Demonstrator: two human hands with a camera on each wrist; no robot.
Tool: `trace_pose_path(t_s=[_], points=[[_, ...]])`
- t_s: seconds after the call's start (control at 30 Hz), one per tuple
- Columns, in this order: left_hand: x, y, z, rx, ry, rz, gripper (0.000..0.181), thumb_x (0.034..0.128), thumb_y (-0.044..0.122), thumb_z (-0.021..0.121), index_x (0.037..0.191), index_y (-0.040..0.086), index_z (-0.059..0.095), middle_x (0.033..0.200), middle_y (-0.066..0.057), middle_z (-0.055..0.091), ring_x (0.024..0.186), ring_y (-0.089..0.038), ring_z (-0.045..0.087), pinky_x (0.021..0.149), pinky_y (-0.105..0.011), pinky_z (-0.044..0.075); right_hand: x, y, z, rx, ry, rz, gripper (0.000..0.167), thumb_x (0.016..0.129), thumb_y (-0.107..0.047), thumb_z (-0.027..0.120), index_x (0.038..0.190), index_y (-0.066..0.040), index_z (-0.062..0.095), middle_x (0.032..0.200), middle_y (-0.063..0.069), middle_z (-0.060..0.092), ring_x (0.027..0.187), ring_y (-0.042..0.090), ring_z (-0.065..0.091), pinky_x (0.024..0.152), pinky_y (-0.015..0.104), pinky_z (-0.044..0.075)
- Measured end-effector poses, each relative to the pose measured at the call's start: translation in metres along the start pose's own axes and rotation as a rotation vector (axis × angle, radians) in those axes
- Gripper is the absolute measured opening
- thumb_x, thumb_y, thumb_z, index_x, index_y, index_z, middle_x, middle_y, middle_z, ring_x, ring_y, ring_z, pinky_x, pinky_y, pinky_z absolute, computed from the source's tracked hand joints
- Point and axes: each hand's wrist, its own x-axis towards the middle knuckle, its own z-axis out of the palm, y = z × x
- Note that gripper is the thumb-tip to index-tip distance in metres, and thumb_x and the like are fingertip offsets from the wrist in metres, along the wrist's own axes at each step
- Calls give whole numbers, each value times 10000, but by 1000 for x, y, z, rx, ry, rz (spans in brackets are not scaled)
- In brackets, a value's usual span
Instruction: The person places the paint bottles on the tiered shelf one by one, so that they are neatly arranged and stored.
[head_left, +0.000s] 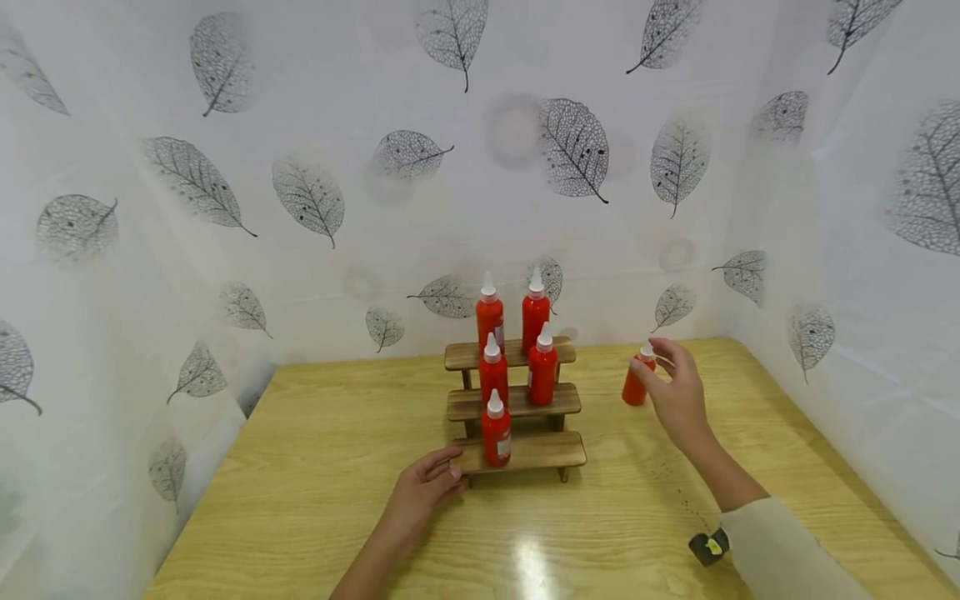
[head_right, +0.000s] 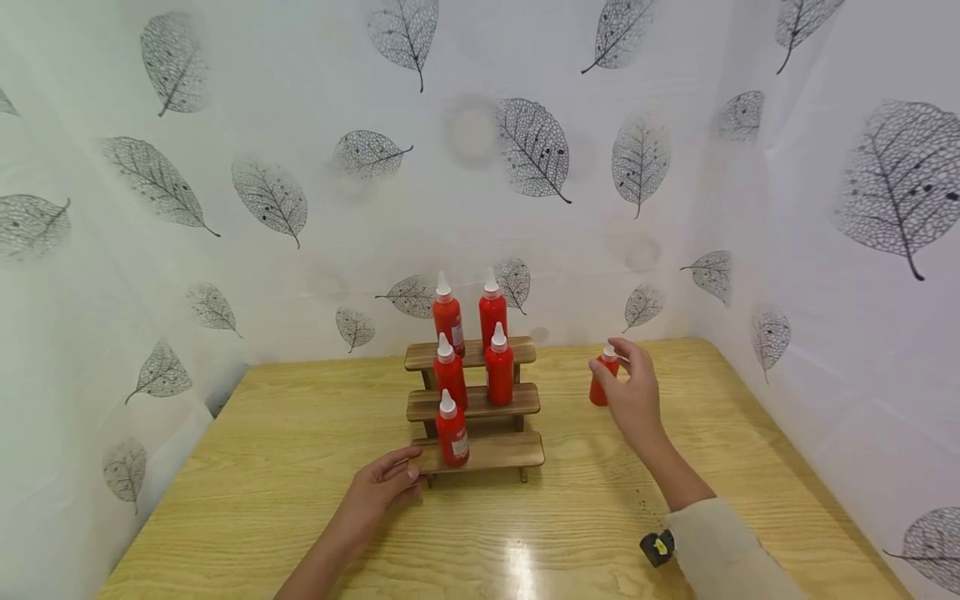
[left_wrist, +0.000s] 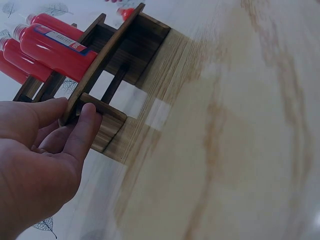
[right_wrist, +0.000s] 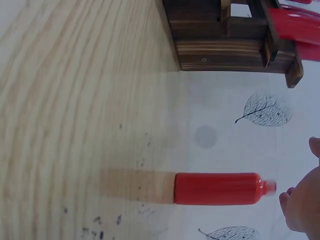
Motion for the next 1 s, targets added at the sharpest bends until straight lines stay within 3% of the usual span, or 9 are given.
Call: trace_pose_path(t_s=[0.1,0.2,0.6,1.0], points=[[0,0,0,0,-2,0,498,1005,153,638,1437,-49,494,1370,-231,589,1135,-223,653,976,-338,591,3,8,-1,-1,5,32,596,979,-229,691,1463,6,435,1467,179,442,1371,365,413,1182,485,388],[0,0,-1,3,-3,0,499,1004,153,638,1437,-49,493,1361,-228,595,1131,-232,656,976,-342,591,7,14,-2,-4,12,56,588,976,-175,691,1449,55,429,1461,225,440,1368,398,407,1174,562,367],[0,-1,0,-5,-5,-1,502,1000,155,645,1434,-48,497,1358,-217,598,1101,-199,658,956,-320,598,11,39,3,19,17,135,557,981,-158,676,1440,38,427,1412,222,492,1344,371,463,1169,538,394],[0,0,0,1,2,-6,499,1001,162,645,1432,-45,501,1371,-216,591,1099,-191,655,946,-314,601,14,43,8,21,-31,196,577,990,-50,623,1481,16,328,1463,259,463,1343,405,479,1150,571,415]])
